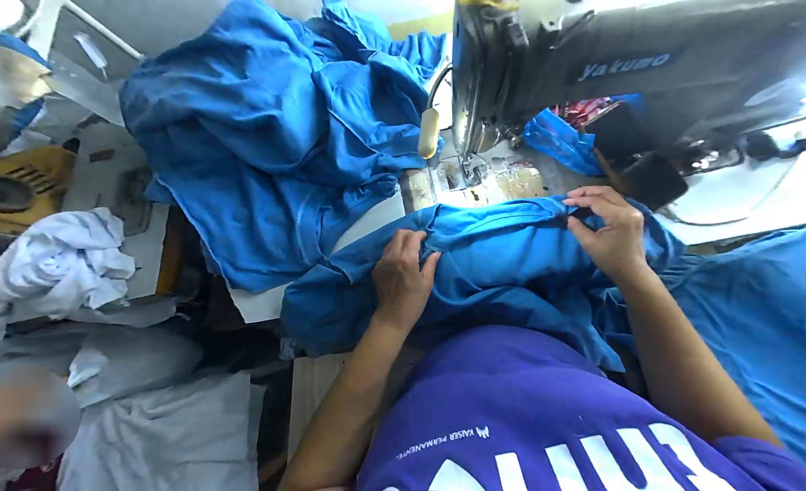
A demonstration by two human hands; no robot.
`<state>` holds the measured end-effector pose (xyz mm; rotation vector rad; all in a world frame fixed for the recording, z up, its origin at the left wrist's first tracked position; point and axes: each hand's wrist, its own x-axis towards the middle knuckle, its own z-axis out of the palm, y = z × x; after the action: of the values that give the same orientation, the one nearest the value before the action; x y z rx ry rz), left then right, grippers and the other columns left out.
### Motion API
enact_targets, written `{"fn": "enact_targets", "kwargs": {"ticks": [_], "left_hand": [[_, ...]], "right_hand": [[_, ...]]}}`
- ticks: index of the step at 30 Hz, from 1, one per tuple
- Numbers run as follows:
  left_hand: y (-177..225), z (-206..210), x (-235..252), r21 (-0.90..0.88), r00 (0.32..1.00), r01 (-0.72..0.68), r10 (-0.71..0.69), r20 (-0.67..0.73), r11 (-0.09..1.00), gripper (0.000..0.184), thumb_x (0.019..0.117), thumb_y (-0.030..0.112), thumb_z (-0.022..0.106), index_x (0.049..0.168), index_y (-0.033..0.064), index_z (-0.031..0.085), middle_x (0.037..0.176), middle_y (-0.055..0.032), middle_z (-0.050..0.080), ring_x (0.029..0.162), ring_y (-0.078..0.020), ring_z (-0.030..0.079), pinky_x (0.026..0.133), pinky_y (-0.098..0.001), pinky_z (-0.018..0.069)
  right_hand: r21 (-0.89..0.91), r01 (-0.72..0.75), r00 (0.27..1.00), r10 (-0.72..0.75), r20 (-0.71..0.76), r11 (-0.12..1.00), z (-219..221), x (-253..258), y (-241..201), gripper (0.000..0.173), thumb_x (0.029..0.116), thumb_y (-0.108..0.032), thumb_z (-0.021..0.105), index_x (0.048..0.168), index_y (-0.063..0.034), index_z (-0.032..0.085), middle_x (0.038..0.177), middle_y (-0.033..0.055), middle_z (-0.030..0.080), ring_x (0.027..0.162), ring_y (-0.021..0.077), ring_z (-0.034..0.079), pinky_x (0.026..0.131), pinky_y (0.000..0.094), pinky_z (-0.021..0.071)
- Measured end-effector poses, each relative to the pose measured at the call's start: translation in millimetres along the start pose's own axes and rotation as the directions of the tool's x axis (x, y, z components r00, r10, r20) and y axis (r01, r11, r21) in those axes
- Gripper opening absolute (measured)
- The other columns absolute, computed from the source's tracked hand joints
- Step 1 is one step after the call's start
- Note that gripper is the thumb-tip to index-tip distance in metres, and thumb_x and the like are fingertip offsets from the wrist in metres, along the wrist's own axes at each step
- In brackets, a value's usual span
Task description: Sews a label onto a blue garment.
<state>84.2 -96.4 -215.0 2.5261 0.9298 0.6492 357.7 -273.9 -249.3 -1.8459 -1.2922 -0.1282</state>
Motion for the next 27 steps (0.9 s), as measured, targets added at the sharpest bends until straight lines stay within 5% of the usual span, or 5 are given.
{"fn": "enact_targets", "kwargs": {"ticks": [11,18,20,23,27], "left_hand": [[0,-19,4,-0.006,0.982,-0.184,0.184,-0.053,0.983,0.012,0.0901,0.006,0.068,0.096,-0.0011,0.076,0.094,-0.0151,0.074,0.089,-0.031,0.072,0.083,-0.05,0.0564],[-4,-152,52,-0.677,0.808,-0.244,0.532,0.254,0.695,0.011,0.1031,0.021,0.061,0.107,0.0143,0.068,0.094,0.0126,0.07,0.086,0.0114,0.062,0.078,-0.0087,0.0521],[-17,-120,94,-0.438,0.829,-0.212,0.398,0.393,0.873,0.013,0.0971,0.009,0.061,0.103,0.0026,0.07,0.087,-0.0003,0.069,0.078,-0.0029,0.064,0.075,-0.0227,0.0555],[-29,-46,133,-0.014,0.847,-0.174,0.157,0.509,0.985,0.024,0.104,0.008,0.057,0.12,-0.0074,0.066,0.101,-0.0277,0.07,0.096,-0.0436,0.069,0.089,-0.0625,0.052],[-37,-2,121,0.225,0.942,-0.261,0.196,0.272,0.939,0.023,0.1028,0.009,0.057,0.121,-0.0032,0.066,0.107,-0.0275,0.07,0.096,-0.0484,0.07,0.078,-0.0645,0.0545]], "right_hand": [[0.346,-0.025,1.0,0.019,0.018,0.938,-27,1,-23,0.015,0.0921,-0.009,0.065,0.102,-0.002,0.074,0.102,0.0024,0.073,0.094,0.0044,0.068,0.087,0.0232,0.0576],[0.627,0.123,0.953,-0.268,0.142,0.769,-117,55,-61,0.01,0.0952,-0.027,0.069,0.102,-0.029,0.075,0.094,-0.0223,0.07,0.084,-0.0097,0.063,0.074,0.01,0.0528],[0.368,0.069,0.972,-0.146,0.185,0.927,-97,83,-49,0.004,0.0904,-0.021,0.07,0.092,-0.0184,0.073,0.081,-0.0132,0.067,0.072,-0.0045,0.061,0.067,0.0165,0.0534],[-0.216,-0.212,0.911,0.273,0.311,0.953,-38,109,-28,0.025,0.0931,-0.013,0.074,0.106,0.0082,0.07,0.101,0.0292,0.069,0.096,0.0445,0.068,0.087,0.064,0.0514],[-0.367,-0.141,0.957,0.222,0.188,0.92,12,77,-39,0.034,0.0948,-0.006,0.069,0.126,0.0076,0.063,0.133,0.0317,0.056,0.113,0.0498,0.062,0.088,0.0624,0.0543]]}}
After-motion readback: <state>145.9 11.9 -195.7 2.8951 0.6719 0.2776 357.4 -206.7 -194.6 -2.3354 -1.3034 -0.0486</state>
